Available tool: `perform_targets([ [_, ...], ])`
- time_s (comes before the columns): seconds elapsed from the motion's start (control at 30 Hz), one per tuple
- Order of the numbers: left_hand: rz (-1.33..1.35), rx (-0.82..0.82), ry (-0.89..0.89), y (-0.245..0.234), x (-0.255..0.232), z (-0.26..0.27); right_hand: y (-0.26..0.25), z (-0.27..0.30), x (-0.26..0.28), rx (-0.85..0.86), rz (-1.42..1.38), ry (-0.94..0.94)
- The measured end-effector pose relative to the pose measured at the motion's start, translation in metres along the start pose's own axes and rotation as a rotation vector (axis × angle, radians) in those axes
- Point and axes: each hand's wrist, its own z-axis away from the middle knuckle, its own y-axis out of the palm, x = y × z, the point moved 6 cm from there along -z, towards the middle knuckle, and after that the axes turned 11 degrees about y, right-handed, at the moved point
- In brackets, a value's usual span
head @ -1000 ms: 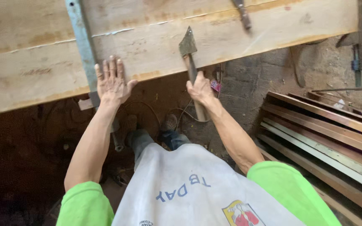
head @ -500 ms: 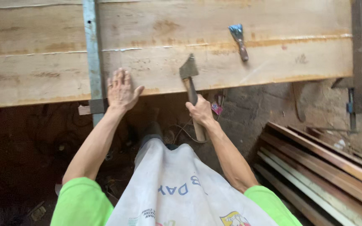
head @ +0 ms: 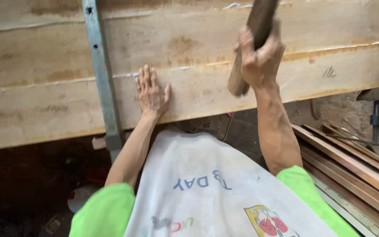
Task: The person secures a wooden plank to a workbench using a metal clamp. They then use a scraper and a hammer to remove material from the surface of the plank, working along the length of the wood.
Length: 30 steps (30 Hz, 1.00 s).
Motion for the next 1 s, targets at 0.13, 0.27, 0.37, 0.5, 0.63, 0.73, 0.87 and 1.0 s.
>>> perform_targets([
  [0.13, -0.020, -0.051, 0.000, -0.003, 0.005, 0.002, 0.075, -0.017, -0.096, 0.066, 0.231, 0.387],
  [0.27, 0.011, -0.116, -0.021, -0.007, 0.007, 0.005, 0.126, 0.005, -0.187, 0.381, 0.588, 0.530],
  [0.37, -0.020, -0.118, -0.030, -0.003, 0.005, 0.003, 0.121, 0.001, -0.214, 0.300, 0.628, 0.587],
  [0.5, -0.076, -0.122, -0.051, 0.003, 0.008, 0.012, 0.116, 0.018, -0.207, 0.442, 0.493, 0.923],
  [0.63, -0.095, -0.157, -0.123, 0.005, 0.007, 0.012, 0.108, 0.001, -0.145, 0.488, 0.421, 0.851],
  [0.73, -0.095, -0.207, -0.185, -0.004, 0.009, 0.010, 0.103, -0.027, -0.093, 0.485, 0.187, 0.836],
  [0.87, -0.100, -0.248, -0.265, -0.005, 0.011, 0.018, 0.083, -0.096, -0.020, 0.464, -0.232, 0.336],
  [1.0, -0.119, -0.303, -0.326, 0.002, 0.014, 0.019, 0.073, -0.164, 0.012, 0.278, -0.298, -0.185],
])
